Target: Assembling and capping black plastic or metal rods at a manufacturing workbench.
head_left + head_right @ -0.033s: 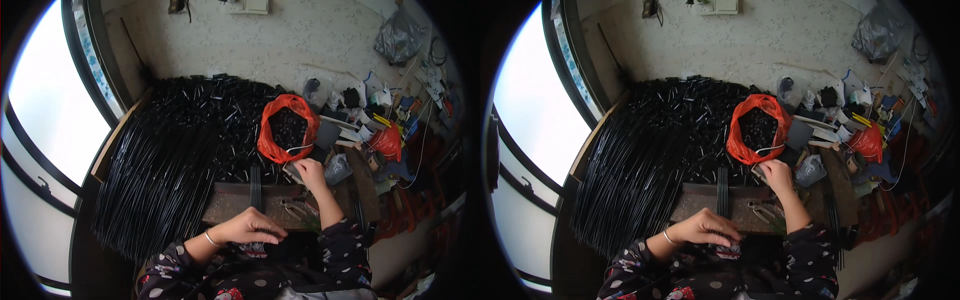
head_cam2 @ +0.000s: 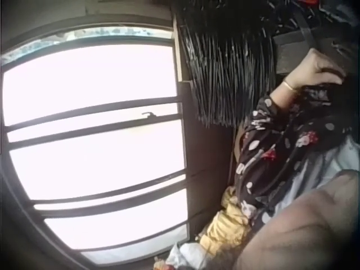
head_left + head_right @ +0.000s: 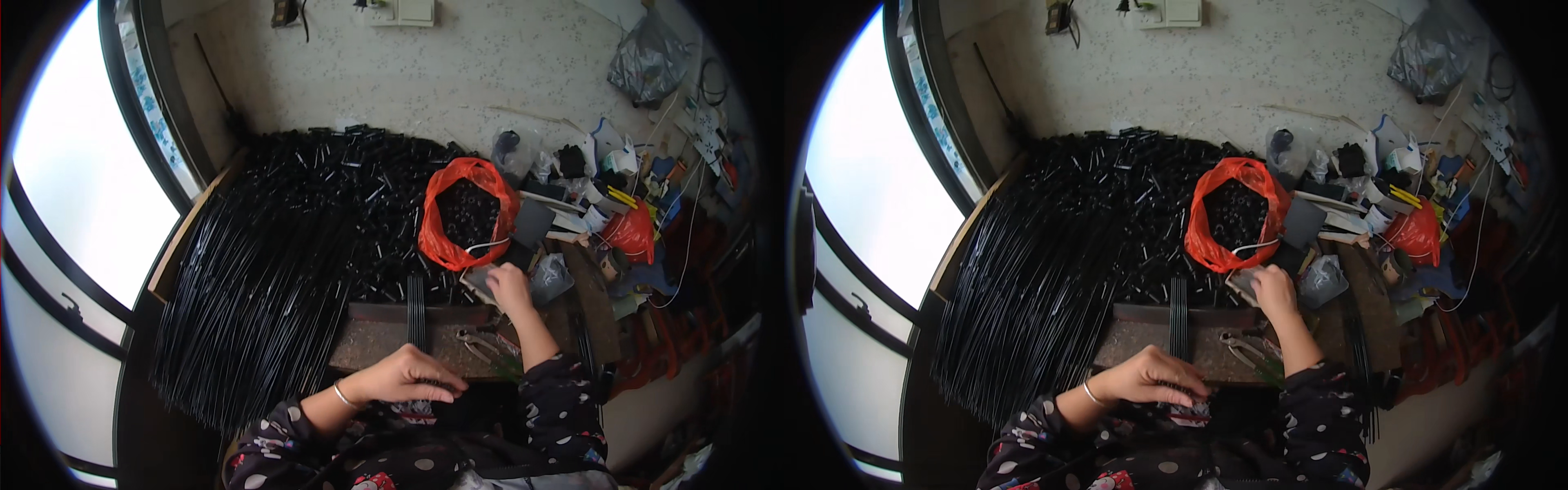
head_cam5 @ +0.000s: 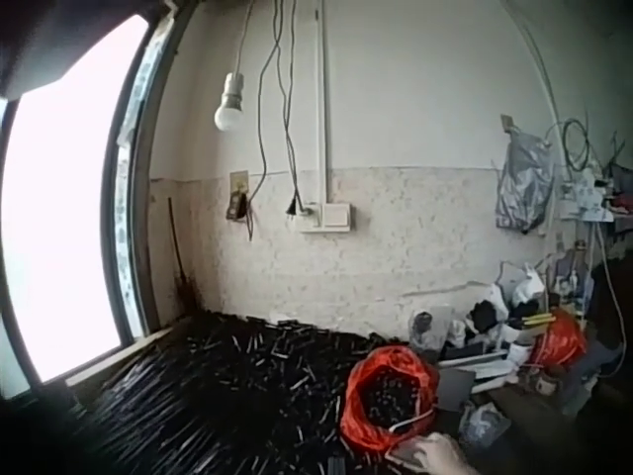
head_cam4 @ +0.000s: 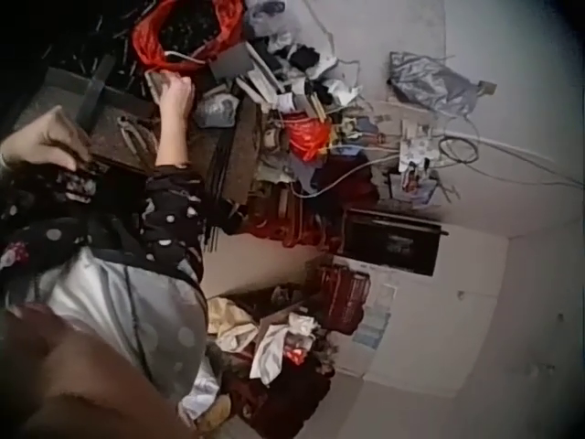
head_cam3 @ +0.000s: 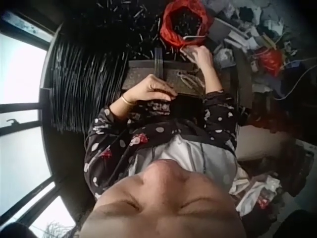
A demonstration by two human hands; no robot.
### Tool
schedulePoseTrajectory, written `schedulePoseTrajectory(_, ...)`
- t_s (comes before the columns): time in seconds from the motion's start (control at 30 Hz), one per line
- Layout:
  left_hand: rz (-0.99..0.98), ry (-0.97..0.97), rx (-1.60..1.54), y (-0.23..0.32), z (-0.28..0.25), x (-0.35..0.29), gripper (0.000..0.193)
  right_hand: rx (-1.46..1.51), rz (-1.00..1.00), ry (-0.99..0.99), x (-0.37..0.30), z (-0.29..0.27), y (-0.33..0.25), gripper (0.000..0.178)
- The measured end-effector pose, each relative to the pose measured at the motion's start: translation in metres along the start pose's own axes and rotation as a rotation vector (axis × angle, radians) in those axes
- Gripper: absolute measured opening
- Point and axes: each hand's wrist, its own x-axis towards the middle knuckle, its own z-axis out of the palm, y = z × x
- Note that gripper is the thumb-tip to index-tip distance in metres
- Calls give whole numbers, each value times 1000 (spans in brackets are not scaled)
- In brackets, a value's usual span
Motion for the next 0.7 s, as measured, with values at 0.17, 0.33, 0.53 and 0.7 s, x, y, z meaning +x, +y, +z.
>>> schedulePoseTrajectory(0.17, -72, 67, 37, 2, -1, 2, 23, -219, -348, 139, -18, 22, 40, 6)
schedulePoseTrajectory(0.33, -80, 135, 26, -2, -7, 7, 21, -121, -399, 262, -19, 10, 28, 6)
schedulePoseTrajectory(0.53, -110, 268, 104, -1, -15, 5, 21, 594, -338, 65, -65, -68, -95, 12)
schedulePoseTrajectory(0.7, -101, 281, 116, 2, -13, 4, 18, 253, -543, 258, -109, -85, -138, 30)
